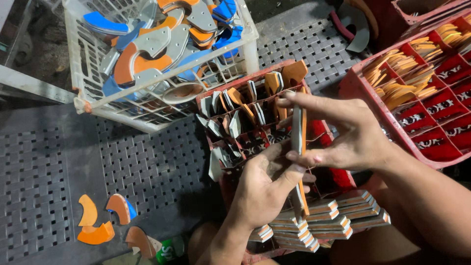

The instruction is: The person assembles brake shoe components by hand, picking up curved brake shoes and metal clips from a crate, then pressing them together to form stacked units. The assembled units are placed into a red crate with compartments.

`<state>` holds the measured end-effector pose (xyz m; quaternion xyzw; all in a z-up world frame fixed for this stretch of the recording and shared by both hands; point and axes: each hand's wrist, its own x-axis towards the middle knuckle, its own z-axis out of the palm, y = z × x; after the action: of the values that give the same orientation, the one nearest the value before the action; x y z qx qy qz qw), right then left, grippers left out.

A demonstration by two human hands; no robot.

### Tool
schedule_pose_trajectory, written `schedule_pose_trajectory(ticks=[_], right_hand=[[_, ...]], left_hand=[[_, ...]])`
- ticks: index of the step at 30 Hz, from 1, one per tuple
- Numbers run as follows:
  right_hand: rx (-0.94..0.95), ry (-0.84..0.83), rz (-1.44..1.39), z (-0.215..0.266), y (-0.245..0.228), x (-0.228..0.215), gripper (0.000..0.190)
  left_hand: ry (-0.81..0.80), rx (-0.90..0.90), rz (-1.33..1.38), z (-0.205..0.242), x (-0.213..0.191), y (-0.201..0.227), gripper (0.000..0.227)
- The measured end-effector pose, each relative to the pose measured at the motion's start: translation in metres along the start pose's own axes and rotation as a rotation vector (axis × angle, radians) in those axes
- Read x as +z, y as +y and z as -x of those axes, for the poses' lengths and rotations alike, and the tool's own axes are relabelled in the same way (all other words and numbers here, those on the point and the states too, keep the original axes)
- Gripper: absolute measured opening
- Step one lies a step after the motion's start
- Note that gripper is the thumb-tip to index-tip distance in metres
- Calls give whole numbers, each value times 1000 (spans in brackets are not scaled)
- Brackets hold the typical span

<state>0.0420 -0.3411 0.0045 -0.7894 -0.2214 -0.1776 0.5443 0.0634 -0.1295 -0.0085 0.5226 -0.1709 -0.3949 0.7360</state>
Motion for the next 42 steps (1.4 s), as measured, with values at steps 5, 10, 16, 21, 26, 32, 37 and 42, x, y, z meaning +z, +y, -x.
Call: schedule_pose_trajectory(ticks=[5, 10, 16, 21, 26, 32, 37, 42], right_hand=[[-33, -67, 195, -2, 7, -2, 97], [56, -51, 58, 0, 7, 8, 94], [98, 9, -24, 3, 8, 7, 84], [60, -70, -73, 5, 14, 0, 90], [117, -13, -210, 7, 21, -3, 80], [176, -78, -523, -4, 4, -8, 84], [443, 13, -800, -8, -1, -2, 69], [566, 83, -711, -1, 7, -4, 54]], left_hand=[[76, -78, -28, -2, -2, -6, 39], [67, -58, 12, -7, -4, -7, 34], [44, -125, 36, 0, -4, 1, 29], [7, 28, 25, -1, -2, -2, 29], [-7, -104, 108, -4, 0, -5, 35], [17, -133, 199, -5, 5, -8, 34], [82, -125, 49, -7, 0, -9, 34], [94, -188, 53, -11, 1, -8, 31]])
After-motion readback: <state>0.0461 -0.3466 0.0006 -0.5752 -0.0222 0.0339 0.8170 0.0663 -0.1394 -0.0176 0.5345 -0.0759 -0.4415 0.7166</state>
